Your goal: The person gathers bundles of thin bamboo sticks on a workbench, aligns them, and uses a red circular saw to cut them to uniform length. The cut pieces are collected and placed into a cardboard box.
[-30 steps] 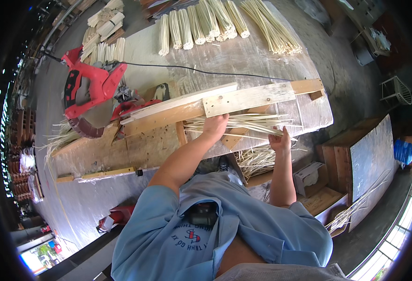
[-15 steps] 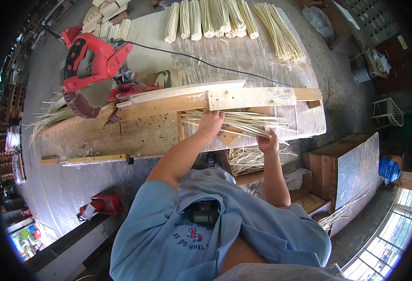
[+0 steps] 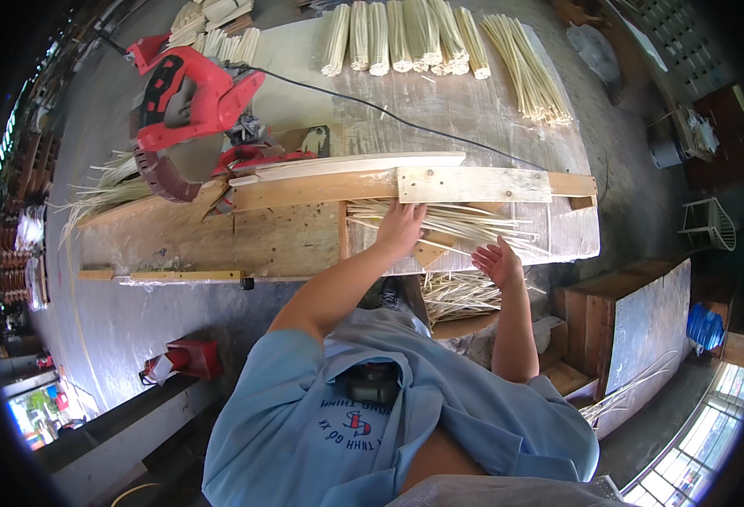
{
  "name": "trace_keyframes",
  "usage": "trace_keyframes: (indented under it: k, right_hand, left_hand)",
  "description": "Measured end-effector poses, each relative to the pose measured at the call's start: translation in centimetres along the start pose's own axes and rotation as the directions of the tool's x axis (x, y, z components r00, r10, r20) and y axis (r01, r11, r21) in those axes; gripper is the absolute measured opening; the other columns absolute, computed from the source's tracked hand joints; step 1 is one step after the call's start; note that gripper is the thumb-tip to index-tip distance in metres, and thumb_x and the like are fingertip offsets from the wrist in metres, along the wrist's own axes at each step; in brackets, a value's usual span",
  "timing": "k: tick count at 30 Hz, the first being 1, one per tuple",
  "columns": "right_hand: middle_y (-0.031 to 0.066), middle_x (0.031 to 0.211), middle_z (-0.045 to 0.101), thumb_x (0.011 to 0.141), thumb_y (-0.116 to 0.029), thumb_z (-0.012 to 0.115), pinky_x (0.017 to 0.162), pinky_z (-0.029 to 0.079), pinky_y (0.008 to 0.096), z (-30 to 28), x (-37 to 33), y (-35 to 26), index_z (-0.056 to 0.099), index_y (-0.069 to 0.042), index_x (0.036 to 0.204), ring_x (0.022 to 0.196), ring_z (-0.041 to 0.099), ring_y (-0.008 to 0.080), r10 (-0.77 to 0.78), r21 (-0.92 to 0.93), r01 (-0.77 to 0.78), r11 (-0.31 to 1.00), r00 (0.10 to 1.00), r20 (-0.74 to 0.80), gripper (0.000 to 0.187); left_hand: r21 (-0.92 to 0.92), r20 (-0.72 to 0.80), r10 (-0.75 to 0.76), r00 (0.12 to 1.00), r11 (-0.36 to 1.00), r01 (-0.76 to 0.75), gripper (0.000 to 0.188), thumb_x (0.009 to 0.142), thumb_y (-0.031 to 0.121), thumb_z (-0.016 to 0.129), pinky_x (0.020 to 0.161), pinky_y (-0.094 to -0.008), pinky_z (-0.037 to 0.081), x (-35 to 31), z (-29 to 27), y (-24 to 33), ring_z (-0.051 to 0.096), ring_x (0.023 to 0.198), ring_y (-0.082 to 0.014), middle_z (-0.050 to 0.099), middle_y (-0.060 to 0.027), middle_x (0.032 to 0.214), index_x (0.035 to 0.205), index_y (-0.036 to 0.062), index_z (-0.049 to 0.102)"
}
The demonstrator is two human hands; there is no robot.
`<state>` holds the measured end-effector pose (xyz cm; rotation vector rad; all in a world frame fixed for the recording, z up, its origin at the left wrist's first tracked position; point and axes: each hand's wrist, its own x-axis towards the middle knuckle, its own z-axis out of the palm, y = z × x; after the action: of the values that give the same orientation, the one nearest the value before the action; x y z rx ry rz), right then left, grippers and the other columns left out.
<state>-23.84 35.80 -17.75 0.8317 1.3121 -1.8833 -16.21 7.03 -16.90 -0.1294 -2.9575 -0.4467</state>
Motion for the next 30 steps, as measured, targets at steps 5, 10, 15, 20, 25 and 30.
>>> trace_keyframes:
  k: [5,10,15,20,25,30]
  right_hand:
    - [0.0203,0.107,0.068,0.098,-0.047,0.067,0.070,0.060,0.0423,1.5,-0.4,2.4,0.049,0.003,0.135,0.089,0.071,0.0320,-0.053,-0.217,0.014,0.976,0.984,-0.172,0.065]
    - [0.0066,0.060,0.058,0.100,-0.033,0.064,0.039,0.043,0.0280,4.4,-2.8,7.1,0.058,-0.005,0.078,0.041,0.050,0.0159,-0.357,-0.626,0.289,0.724,0.934,0.018,0.036]
    - [0.0036,0.061,0.057,0.100,-0.029,0.068,0.043,0.044,0.0269,17.1,-8.9,15.9,0.062,-0.006,0.082,0.048,0.056,0.0111,-0.002,-0.798,0.348,0.491,0.917,0.399,0.029]
    - [0.0016,0.064,0.062,0.102,-0.029,0.067,0.051,0.046,0.0257,34.0,-13.7,27.1,0.063,-0.004,0.085,0.056,0.059,0.0086,0.178,-0.629,0.696,0.345,0.610,0.772,0.030]
    - [0.0040,0.068,0.066,0.100,-0.023,0.069,0.056,0.047,0.0288,52.1,-19.3,35.7,0.067,-0.002,0.092,0.059,0.059,0.0098,0.084,-0.364,0.886,0.286,0.355,0.931,0.023]
    - [0.0072,0.074,0.069,0.096,-0.022,0.072,0.064,0.051,0.0313,66.5,-22.0,38.8,0.071,-0.001,0.095,0.067,0.063,0.0126,-0.017,-0.242,0.940,0.242,0.253,0.967,0.021]
  left_hand:
    - [-0.282,-0.238,0.007,0.971,0.956,-0.076,0.053,0.088,0.018,0.074,0.111,-0.0495,0.046,-5.1,-1.5,1.5,0.050,0.134,-0.0443,0.053,-0.0247,0.139,0.138,0.0067,0.059]
    - [-0.602,-0.158,0.070,0.985,0.784,-0.152,0.023,0.091,0.018,0.073,0.077,-0.0450,0.053,-13.2,-7.6,-0.2,0.065,0.088,-0.0346,0.066,-0.0129,0.093,0.111,0.0080,0.069]
    - [-0.668,-0.109,-0.311,0.944,0.726,0.162,0.016,0.091,0.015,0.070,0.073,-0.0435,0.054,-23.0,-12.8,-7.5,0.067,0.080,-0.0363,0.068,-0.0153,0.085,0.102,0.0039,0.068]
    - [-0.793,-0.219,-0.757,0.616,0.506,0.340,0.020,0.094,0.013,0.070,0.074,-0.0352,0.057,-34.1,-17.2,-18.4,0.074,0.081,-0.0268,0.075,-0.0171,0.091,0.108,-0.0004,0.073]
    - [-0.780,-0.310,-0.833,0.458,0.498,0.379,0.019,0.095,0.010,0.068,0.075,-0.0329,0.058,-44.6,-23.6,-28.7,0.075,0.079,-0.0211,0.075,-0.0155,0.086,0.108,-0.0027,0.072]
    - [-0.797,-0.296,-0.883,0.366,0.439,0.414,0.018,0.096,0.010,0.066,0.075,-0.0304,0.057,-51.3,-28.7,-35.9,0.075,0.079,-0.0175,0.076,-0.0113,0.083,0.106,-0.0043,0.072]
